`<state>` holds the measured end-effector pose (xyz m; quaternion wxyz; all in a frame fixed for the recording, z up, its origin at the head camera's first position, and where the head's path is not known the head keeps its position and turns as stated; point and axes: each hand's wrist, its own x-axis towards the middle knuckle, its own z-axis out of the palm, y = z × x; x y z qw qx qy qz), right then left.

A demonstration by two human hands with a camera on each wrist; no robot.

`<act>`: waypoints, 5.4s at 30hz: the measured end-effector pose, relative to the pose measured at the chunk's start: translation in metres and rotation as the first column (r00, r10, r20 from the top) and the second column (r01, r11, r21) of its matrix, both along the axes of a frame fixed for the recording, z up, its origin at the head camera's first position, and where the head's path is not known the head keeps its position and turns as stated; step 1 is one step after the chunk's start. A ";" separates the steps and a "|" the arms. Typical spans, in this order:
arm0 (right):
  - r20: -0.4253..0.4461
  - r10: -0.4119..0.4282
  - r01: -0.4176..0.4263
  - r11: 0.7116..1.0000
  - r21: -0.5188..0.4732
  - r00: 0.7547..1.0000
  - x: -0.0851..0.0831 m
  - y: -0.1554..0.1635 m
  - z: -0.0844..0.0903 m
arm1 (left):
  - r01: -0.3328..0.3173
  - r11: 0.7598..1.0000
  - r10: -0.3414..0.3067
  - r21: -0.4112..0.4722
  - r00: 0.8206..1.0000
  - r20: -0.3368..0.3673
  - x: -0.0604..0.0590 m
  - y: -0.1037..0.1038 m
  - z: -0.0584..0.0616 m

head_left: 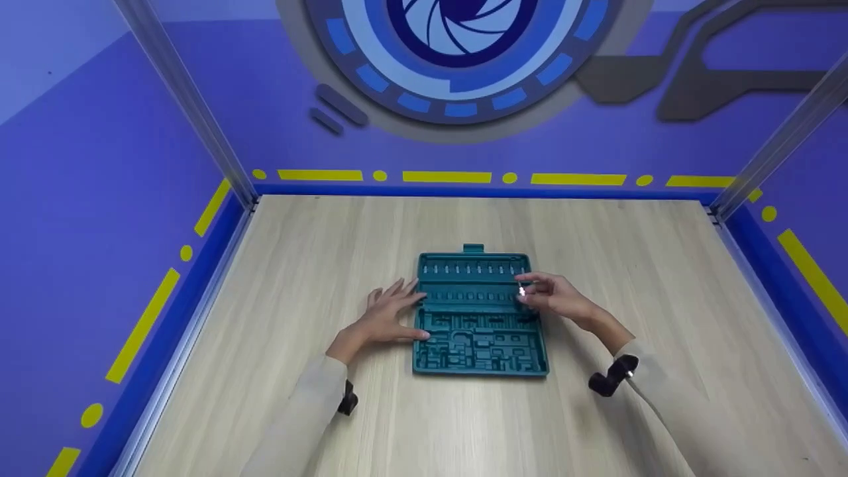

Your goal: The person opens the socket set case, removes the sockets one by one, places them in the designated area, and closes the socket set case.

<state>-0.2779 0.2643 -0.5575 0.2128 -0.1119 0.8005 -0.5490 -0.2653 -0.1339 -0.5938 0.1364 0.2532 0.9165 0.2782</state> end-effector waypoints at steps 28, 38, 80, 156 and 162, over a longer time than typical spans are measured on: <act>-0.289 -0.060 0.121 0.973 0.198 0.955 0.005 0.050 -0.017 | -0.011 1.000 0.011 0.008 1.000 0.001 0.000 -0.002 0.000; -0.297 -0.113 0.201 0.937 0.286 0.948 0.000 0.058 -0.030 | -0.006 1.000 0.006 0.005 1.000 0.004 -0.001 -0.001 -0.001; -0.334 -0.004 0.130 0.925 0.358 0.943 -0.012 0.055 -0.029 | -0.018 1.000 0.018 0.001 1.000 0.021 0.000 0.000 -0.001; -0.165 -0.084 0.144 0.905 0.400 0.983 -0.055 -0.010 -0.011 | -0.020 1.000 0.019 0.007 0.999 0.028 -0.002 0.001 0.006; -0.232 -0.112 0.193 0.911 0.364 0.966 -0.054 -0.013 -0.015 | -0.020 1.000 0.020 -0.005 0.999 0.026 -0.002 0.002 0.007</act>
